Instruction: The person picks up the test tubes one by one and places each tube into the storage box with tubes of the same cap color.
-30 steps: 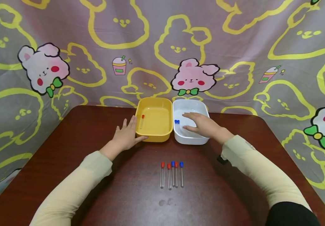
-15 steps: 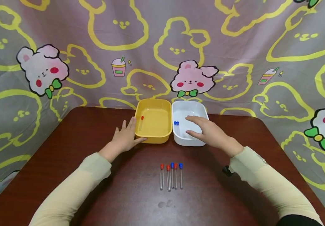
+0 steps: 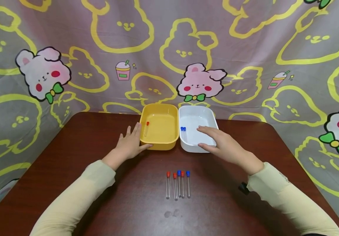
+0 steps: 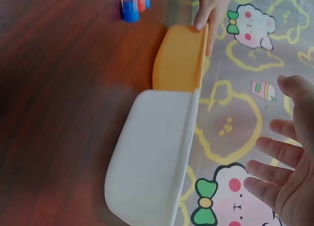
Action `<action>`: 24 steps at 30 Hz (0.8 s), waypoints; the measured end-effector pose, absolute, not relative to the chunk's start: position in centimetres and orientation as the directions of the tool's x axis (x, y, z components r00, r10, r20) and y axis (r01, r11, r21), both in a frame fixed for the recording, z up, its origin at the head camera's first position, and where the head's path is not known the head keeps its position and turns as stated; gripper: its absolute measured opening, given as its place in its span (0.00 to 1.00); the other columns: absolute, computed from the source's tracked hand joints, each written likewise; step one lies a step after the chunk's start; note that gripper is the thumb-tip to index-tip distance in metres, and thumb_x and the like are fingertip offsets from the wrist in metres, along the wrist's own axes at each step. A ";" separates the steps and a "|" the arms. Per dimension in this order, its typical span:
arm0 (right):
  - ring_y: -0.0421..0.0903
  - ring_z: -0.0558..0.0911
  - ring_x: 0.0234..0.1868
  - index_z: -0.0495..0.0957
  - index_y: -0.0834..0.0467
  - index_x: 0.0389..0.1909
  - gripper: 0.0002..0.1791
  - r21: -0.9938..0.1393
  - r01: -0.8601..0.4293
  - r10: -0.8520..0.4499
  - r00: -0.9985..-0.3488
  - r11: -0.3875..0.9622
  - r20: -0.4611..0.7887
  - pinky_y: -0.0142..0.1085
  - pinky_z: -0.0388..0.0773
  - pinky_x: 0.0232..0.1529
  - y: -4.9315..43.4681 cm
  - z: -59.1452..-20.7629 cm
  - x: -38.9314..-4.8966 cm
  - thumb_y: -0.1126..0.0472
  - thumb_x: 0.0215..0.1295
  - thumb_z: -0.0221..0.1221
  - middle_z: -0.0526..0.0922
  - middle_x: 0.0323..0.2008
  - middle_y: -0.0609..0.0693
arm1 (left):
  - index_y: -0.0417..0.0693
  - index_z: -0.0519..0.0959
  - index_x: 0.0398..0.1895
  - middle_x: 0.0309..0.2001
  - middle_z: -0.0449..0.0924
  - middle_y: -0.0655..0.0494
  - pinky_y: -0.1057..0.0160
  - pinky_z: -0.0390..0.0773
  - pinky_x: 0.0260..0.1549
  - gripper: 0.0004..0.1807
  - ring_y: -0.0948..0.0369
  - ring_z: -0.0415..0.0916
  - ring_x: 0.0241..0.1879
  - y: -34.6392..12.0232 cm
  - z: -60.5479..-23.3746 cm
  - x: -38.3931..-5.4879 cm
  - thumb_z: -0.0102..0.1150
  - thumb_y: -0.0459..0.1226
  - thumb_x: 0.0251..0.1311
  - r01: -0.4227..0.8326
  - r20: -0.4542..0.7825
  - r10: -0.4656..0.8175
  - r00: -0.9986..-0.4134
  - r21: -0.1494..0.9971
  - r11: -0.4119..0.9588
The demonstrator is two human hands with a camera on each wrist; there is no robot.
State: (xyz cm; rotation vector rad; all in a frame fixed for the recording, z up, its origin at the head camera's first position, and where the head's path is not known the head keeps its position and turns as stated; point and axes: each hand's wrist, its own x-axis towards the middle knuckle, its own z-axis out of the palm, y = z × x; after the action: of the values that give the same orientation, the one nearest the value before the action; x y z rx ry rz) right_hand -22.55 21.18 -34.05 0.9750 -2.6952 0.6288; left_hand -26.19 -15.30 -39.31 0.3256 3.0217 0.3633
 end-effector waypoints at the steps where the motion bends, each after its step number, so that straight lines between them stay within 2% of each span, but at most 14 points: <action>1: 0.56 0.73 0.69 0.75 0.60 0.69 0.34 -0.326 -0.651 -0.561 -0.758 0.686 0.334 0.54 0.70 0.67 21.2 -34.1 -22.3 0.54 0.65 0.70 0.76 0.68 0.58 | 0.38 0.34 0.83 0.82 0.36 0.41 0.31 0.49 0.70 0.61 0.37 0.38 0.79 -15.3 -39.3 -26.2 0.54 0.66 0.67 0.200 -0.054 0.219 -0.974 0.245 0.949; 15: 0.52 0.74 0.69 0.74 0.58 0.70 0.33 -0.435 -0.655 -0.596 -0.751 0.618 0.285 0.52 0.71 0.66 20.5 -36.4 -19.0 0.54 0.66 0.70 0.76 0.68 0.53 | 0.37 0.33 0.82 0.82 0.35 0.40 0.30 0.48 0.69 0.62 0.36 0.37 0.78 -15.5 -39.2 -26.5 0.55 0.66 0.67 0.204 -0.048 0.223 -0.974 0.253 0.946; 21: 0.54 0.76 0.66 0.76 0.61 0.67 0.32 -0.389 -0.698 -0.623 -0.715 0.602 0.318 0.53 0.72 0.65 20.0 -37.8 -17.9 0.54 0.64 0.71 0.78 0.65 0.55 | 0.38 0.33 0.82 0.82 0.35 0.41 0.30 0.48 0.70 0.62 0.36 0.37 0.78 -15.4 -39.3 -26.4 0.54 0.67 0.67 0.197 -0.063 0.218 -0.974 0.243 0.950; 24: 0.54 0.76 0.66 0.77 0.61 0.66 0.35 -0.364 -0.685 -0.620 -0.727 0.631 0.293 0.53 0.72 0.65 19.8 -38.4 -17.5 0.51 0.61 0.73 0.78 0.65 0.56 | 0.37 0.33 0.82 0.82 0.36 0.40 0.30 0.48 0.70 0.62 0.36 0.37 0.78 -15.4 -39.4 -26.4 0.54 0.67 0.67 0.200 -0.061 0.221 -0.973 0.241 0.950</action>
State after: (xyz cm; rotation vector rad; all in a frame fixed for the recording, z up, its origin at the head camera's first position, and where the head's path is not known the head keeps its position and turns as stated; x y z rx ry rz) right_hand -17.53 19.80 -38.35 1.0905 -2.7089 0.6938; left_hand -26.45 -15.37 -39.45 0.3264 3.0158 0.3588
